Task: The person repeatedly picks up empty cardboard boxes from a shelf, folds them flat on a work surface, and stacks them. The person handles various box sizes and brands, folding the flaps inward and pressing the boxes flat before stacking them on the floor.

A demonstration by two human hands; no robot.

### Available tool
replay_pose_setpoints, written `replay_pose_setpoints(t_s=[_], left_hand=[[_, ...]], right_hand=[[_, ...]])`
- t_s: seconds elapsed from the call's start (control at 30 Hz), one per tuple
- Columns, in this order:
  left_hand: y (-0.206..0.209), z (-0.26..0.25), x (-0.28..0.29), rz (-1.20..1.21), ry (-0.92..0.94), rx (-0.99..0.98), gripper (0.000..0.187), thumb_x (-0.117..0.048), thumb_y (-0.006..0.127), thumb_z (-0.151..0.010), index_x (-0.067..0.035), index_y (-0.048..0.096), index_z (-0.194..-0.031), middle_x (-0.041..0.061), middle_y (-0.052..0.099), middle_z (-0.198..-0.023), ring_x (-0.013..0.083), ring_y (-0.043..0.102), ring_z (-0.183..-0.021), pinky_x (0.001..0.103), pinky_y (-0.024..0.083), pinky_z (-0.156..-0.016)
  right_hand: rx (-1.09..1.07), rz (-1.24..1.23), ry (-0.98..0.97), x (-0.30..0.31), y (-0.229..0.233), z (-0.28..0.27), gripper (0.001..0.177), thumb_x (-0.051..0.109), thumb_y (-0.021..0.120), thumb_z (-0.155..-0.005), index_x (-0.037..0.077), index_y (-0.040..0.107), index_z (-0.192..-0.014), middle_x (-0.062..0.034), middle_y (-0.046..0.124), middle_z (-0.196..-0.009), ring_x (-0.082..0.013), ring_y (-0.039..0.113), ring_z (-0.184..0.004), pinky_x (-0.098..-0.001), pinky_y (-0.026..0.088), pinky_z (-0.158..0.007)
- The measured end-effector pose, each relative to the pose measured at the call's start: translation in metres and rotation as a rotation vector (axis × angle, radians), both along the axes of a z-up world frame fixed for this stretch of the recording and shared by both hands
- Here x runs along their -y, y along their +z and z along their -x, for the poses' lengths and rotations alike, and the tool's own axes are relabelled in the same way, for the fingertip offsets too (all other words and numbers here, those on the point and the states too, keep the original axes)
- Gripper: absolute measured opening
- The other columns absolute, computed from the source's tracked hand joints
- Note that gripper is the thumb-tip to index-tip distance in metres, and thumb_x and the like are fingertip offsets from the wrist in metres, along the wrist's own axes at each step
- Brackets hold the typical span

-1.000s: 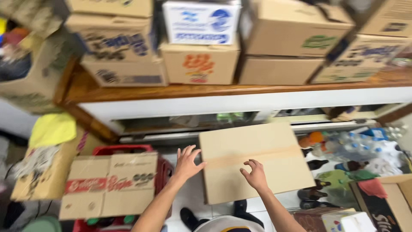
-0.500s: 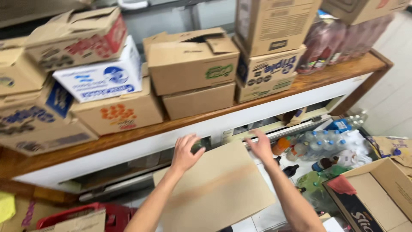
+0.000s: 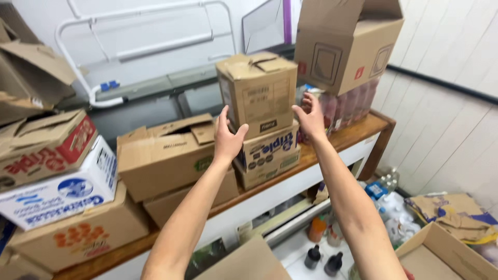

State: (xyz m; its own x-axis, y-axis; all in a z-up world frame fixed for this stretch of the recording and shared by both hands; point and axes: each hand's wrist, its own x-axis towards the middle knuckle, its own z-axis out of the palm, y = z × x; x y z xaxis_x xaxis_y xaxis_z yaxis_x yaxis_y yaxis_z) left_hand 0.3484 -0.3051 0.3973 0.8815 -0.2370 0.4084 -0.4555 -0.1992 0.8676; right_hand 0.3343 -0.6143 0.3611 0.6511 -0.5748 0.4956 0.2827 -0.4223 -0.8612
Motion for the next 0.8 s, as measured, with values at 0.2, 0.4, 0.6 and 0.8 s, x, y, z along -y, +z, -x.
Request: replay_pose_setpoints(t_s=[0.2, 0.4, 0.6, 0.8], left_hand=[[0.012, -0.049, 0.045, 0.010, -0.027, -0.251, 0.109, -0.045, 0.080, -0.097, -0.029, 0.009, -0.179, 0.016, 0.011, -0.181, 0.0404, 0.018, -0.167, 0.062, 0.026, -0.134], [0.024, -0.038, 0.048, 0.000, -0.081, -0.262, 0.111, -0.043, 0.076, -0.097, -0.023, 0.003, -0.179, 0.022, 0.010, -0.180, 0.0450, 0.013, -0.167, 0.066, 0.025, -0.134], [0.059, 0.009, 0.037, 0.001, -0.119, -0.184, 0.106, -0.036, 0.073, -0.100, -0.018, 0.005, -0.178, 0.024, 0.010, -0.180, 0.0506, 0.012, -0.166, 0.073, 0.022, -0.133], [0.086, 0.069, 0.015, 0.033, -0.203, -0.083, 0.100, -0.035, 0.072, -0.100, -0.017, 0.010, -0.177, 0.025, 0.015, -0.179, 0.0503, 0.014, -0.166, 0.073, 0.026, -0.132]], right_hand=[[-0.236, -0.083, 0.135, 0.000, 0.036, -0.016, 0.105, 0.042, 0.089, -0.089, 0.021, 0.032, -0.175, -0.0332, 0.034, -0.173, -0.0511, 0.040, -0.156, -0.0599, 0.037, -0.129], [-0.260, -0.129, 0.243, -0.001, 0.027, -0.033, 0.107, 0.040, 0.091, -0.087, 0.022, 0.033, -0.175, -0.0310, 0.043, -0.169, -0.0453, 0.046, -0.153, -0.0564, 0.041, -0.126], [-0.038, -0.055, 0.257, -0.025, 0.061, 0.025, 0.100, 0.027, 0.084, -0.093, 0.005, 0.028, -0.173, -0.0405, 0.043, -0.164, -0.0588, 0.044, -0.151, -0.0676, 0.038, -0.125], [-0.026, -0.043, 0.203, -0.052, 0.088, 0.126, 0.091, 0.027, 0.077, -0.100, 0.010, 0.026, -0.174, -0.0370, 0.036, -0.168, -0.0577, 0.038, -0.154, -0.0737, 0.038, -0.122]])
